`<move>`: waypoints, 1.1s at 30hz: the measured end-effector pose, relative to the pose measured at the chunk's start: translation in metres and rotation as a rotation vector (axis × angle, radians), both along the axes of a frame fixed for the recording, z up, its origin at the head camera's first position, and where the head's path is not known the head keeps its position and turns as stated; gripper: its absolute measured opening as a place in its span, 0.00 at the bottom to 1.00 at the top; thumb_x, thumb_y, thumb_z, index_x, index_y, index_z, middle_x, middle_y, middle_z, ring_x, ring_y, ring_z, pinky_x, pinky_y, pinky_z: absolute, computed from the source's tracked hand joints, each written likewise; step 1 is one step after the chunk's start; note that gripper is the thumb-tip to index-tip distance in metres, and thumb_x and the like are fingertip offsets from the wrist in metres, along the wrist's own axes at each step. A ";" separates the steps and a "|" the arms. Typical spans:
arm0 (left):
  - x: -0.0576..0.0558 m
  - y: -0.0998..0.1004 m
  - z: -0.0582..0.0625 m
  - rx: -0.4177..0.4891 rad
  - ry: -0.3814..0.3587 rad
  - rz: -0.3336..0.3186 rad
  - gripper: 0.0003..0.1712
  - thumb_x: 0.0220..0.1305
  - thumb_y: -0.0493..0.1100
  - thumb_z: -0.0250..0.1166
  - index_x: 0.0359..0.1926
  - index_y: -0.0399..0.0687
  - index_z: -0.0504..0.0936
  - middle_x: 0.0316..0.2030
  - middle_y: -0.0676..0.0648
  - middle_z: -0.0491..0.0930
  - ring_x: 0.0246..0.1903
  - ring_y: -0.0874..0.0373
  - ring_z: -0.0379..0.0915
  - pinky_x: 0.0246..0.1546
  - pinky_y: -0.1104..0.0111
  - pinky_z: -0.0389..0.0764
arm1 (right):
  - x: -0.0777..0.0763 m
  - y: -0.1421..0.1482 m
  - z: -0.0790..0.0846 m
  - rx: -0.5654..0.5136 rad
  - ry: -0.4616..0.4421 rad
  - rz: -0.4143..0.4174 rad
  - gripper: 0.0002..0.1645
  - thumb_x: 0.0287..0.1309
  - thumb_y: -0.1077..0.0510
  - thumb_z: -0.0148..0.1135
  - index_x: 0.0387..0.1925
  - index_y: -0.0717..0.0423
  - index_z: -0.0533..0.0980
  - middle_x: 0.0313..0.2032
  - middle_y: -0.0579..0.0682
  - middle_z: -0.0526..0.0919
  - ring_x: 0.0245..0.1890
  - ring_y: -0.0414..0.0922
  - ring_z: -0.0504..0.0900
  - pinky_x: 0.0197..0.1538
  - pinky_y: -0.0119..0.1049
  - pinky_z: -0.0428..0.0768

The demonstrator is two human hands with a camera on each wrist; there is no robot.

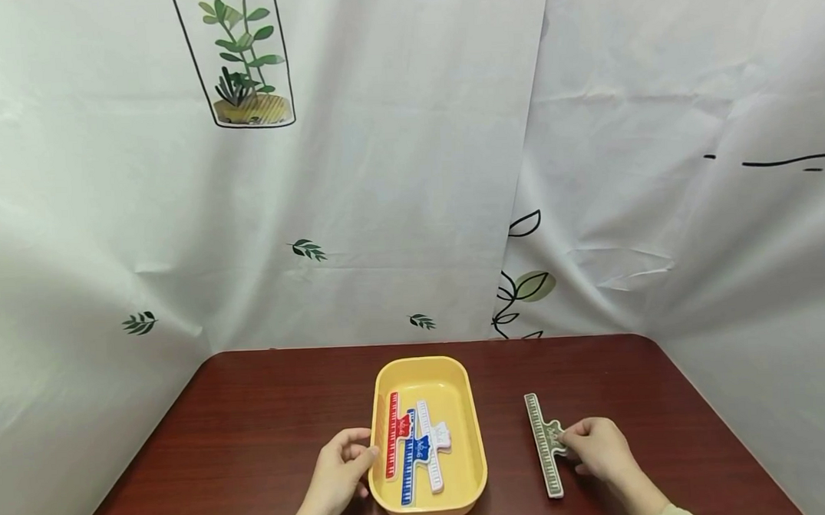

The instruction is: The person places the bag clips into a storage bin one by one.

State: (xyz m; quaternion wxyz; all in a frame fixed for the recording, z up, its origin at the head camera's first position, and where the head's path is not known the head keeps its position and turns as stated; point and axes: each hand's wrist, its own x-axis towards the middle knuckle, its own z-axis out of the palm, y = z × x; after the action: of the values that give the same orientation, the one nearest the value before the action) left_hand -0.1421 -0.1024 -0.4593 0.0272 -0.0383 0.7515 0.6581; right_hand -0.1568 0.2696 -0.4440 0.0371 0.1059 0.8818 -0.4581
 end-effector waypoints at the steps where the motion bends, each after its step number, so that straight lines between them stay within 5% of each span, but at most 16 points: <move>1: 0.000 0.000 0.000 0.001 0.000 -0.001 0.21 0.58 0.35 0.62 0.52 0.31 0.72 0.23 0.47 0.75 0.15 0.63 0.66 0.10 0.74 0.73 | 0.000 -0.001 0.000 -0.008 -0.002 0.001 0.11 0.55 0.61 0.59 0.29 0.69 0.79 0.22 0.48 0.79 0.25 0.40 0.79 0.24 0.34 0.83; 33: 0.000 0.001 -0.001 -0.003 -0.006 0.013 0.21 0.58 0.35 0.63 0.52 0.32 0.72 0.24 0.45 0.77 0.15 0.62 0.68 0.10 0.72 0.74 | 0.003 -0.018 0.001 -0.128 -0.010 0.042 0.12 0.56 0.62 0.59 0.34 0.72 0.78 0.23 0.49 0.79 0.24 0.41 0.79 0.24 0.34 0.82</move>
State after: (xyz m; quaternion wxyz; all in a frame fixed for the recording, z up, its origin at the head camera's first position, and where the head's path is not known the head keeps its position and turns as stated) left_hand -0.1423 -0.1018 -0.4604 0.0252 -0.0450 0.7521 0.6570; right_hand -0.1538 0.2511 -0.4426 0.0577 0.0871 0.8527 -0.5119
